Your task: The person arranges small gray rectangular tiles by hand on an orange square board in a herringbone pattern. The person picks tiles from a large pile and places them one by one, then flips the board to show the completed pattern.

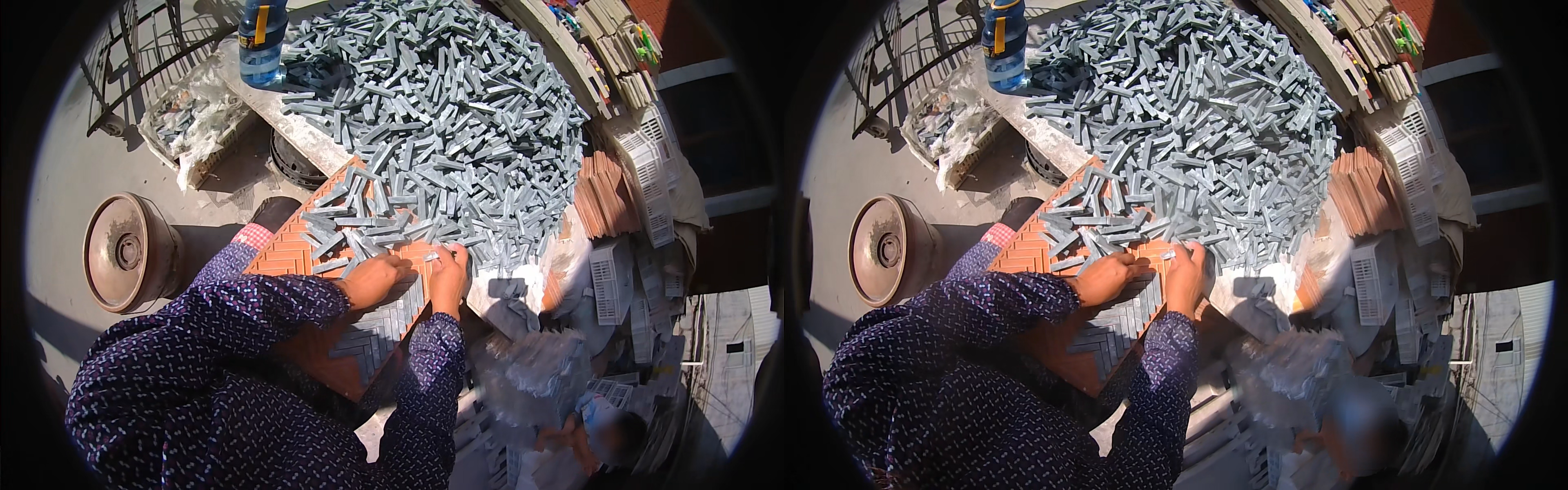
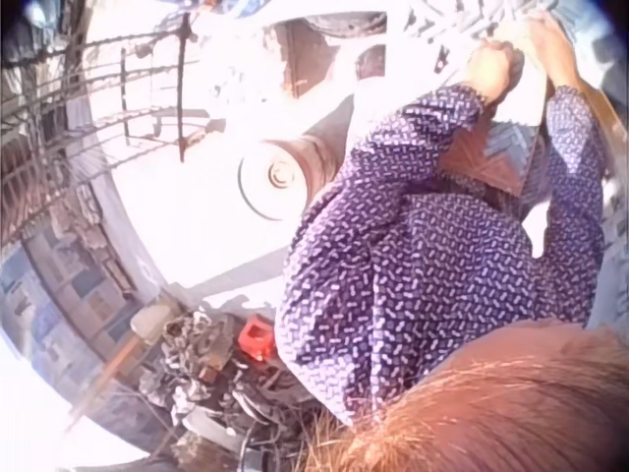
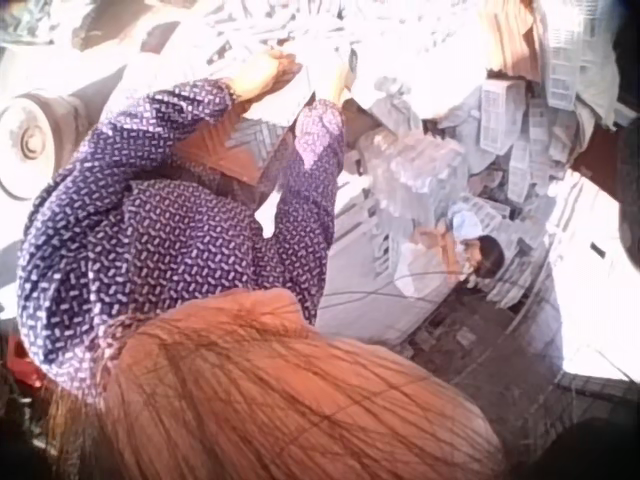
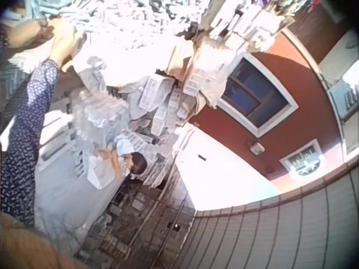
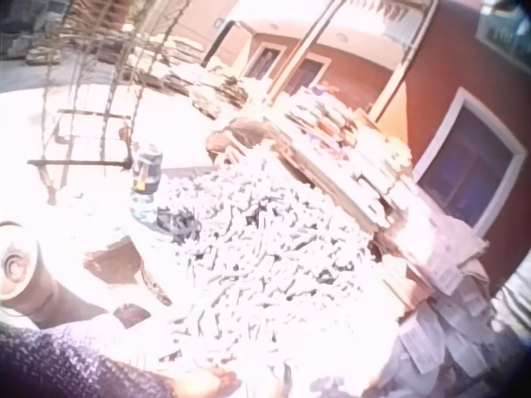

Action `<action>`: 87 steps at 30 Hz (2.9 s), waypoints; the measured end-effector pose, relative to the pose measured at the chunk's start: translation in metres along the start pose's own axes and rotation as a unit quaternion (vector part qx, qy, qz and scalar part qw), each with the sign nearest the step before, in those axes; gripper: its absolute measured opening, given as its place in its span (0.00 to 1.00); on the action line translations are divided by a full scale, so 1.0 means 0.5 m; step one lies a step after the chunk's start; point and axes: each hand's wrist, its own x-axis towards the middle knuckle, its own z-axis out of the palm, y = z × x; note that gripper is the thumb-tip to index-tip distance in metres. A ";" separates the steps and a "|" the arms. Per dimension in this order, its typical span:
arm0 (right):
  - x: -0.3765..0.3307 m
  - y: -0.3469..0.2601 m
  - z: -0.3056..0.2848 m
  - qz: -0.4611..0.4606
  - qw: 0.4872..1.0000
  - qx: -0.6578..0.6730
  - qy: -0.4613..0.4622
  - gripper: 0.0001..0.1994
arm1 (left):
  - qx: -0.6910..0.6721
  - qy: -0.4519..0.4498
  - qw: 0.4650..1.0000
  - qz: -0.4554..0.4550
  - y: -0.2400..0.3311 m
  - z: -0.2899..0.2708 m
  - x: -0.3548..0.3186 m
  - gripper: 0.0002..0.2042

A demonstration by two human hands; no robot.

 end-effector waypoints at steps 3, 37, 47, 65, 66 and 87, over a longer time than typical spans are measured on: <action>0.011 0.009 -0.011 -0.073 0.990 -0.117 0.017 0.14 | -0.011 -0.002 1.000 -0.021 0.027 -0.023 -0.013 0.19; 0.029 0.008 -0.030 0.077 0.993 -0.083 -0.026 0.08 | 0.186 0.101 0.975 0.074 -0.016 -0.128 -0.011 0.10; -0.118 0.000 -0.037 0.005 0.997 -0.068 0.028 0.08 | 0.176 0.072 0.982 -0.001 -0.031 -0.123 -0.001 0.06; -0.045 0.068 -0.017 0.289 0.890 0.338 -0.102 0.06 | 0.082 -0.023 0.995 -0.050 0.037 -0.045 0.012 0.19; -0.046 0.062 -0.019 0.292 0.889 0.336 -0.106 0.06 | 0.091 -0.032 0.993 -0.061 0.039 -0.042 0.011 0.20; -0.055 -0.002 -0.026 0.158 0.986 0.005 -0.057 0.04 | 0.005 -0.054 0.996 -0.074 0.034 -0.038 0.035 0.23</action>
